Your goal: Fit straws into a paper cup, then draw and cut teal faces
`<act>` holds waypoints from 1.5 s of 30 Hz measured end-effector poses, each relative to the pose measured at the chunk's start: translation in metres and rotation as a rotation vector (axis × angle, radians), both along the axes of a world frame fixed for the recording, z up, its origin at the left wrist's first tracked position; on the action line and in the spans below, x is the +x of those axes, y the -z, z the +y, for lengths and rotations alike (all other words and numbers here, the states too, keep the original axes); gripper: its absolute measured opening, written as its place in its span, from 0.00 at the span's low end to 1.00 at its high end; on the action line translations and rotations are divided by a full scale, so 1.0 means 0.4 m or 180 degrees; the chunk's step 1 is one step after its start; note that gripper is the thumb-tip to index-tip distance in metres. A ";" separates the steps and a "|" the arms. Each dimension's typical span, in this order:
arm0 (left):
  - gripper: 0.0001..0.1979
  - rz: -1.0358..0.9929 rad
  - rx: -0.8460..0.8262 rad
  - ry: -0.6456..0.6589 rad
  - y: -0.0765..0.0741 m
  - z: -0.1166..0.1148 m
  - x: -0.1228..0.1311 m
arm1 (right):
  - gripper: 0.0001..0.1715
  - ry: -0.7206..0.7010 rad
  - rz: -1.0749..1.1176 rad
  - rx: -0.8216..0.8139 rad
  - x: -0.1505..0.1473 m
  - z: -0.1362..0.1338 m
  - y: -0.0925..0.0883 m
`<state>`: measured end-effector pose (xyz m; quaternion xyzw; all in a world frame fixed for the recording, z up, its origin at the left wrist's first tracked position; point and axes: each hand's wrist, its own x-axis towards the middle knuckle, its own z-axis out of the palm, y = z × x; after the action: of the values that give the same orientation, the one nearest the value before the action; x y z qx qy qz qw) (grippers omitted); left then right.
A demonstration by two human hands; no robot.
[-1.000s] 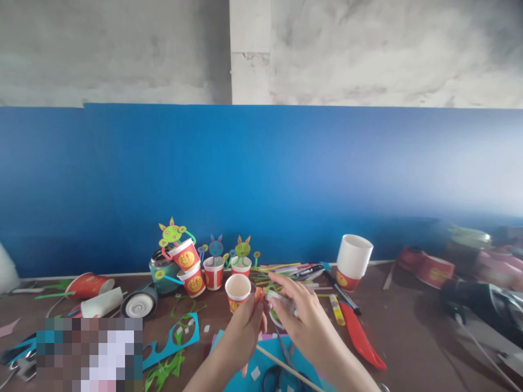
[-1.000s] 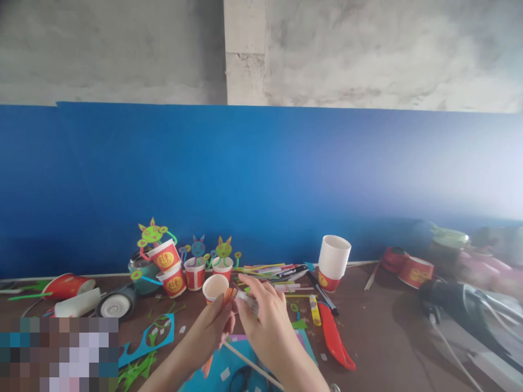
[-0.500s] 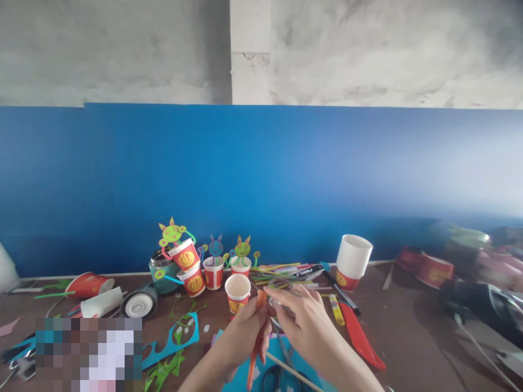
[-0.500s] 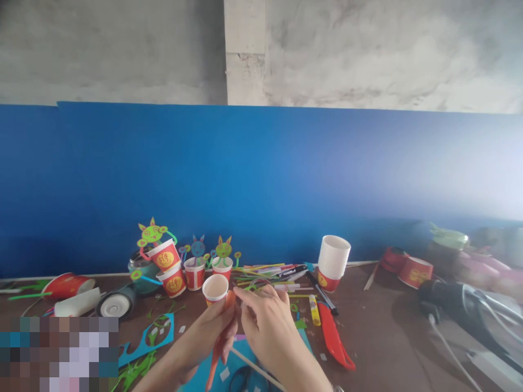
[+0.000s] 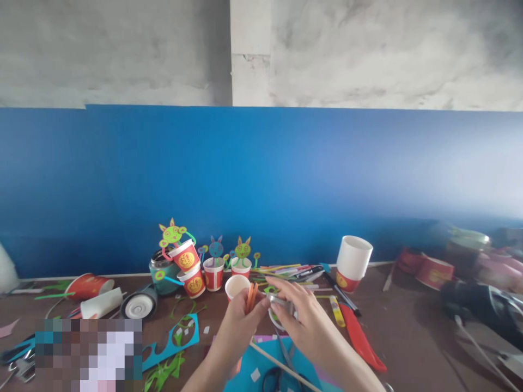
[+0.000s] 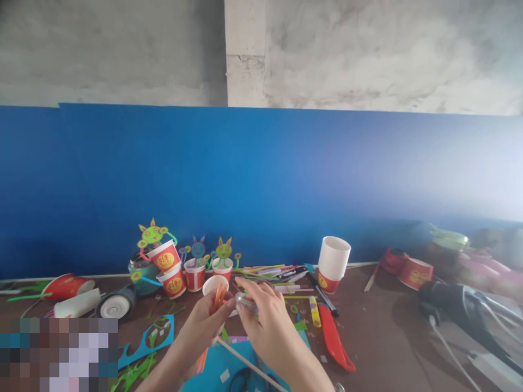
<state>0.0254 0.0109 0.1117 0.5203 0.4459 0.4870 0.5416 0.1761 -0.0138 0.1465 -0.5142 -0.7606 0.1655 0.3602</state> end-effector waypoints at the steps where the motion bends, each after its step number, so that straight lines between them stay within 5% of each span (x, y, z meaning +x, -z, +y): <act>1: 0.22 0.0015 0.0003 0.0005 0.002 0.002 -0.001 | 0.24 -0.0019 -0.0002 0.0002 -0.001 -0.002 -0.002; 12: 0.13 0.0313 0.0588 -0.0083 -0.020 -0.019 -0.007 | 0.18 0.0216 -0.0594 0.0283 -0.003 0.004 -0.005; 21: 0.16 0.0412 0.0614 0.0225 -0.044 -0.029 -0.019 | 0.14 -0.0425 0.0161 -0.0397 0.021 0.027 -0.002; 25: 0.16 0.0421 0.0659 0.0184 -0.044 -0.033 -0.019 | 0.12 -0.0328 0.0126 -0.0442 0.029 0.033 0.001; 30: 0.18 0.0201 0.0185 0.0193 -0.035 -0.019 -0.008 | 0.12 -0.0353 0.0346 -0.0468 0.042 0.057 0.016; 35: 0.26 -0.0468 -0.0729 0.0629 -0.023 -0.016 -0.001 | 0.14 0.0304 0.0536 -0.0250 0.055 0.077 0.020; 45: 0.23 -0.0831 -0.0861 0.1147 -0.027 -0.038 0.001 | 0.14 0.0020 0.1152 -0.0345 0.018 0.066 0.016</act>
<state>0.0259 -0.0041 0.1224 0.4469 0.3334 0.3816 0.7372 0.1834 0.0127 0.1400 -0.4970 -0.6718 0.2949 0.4634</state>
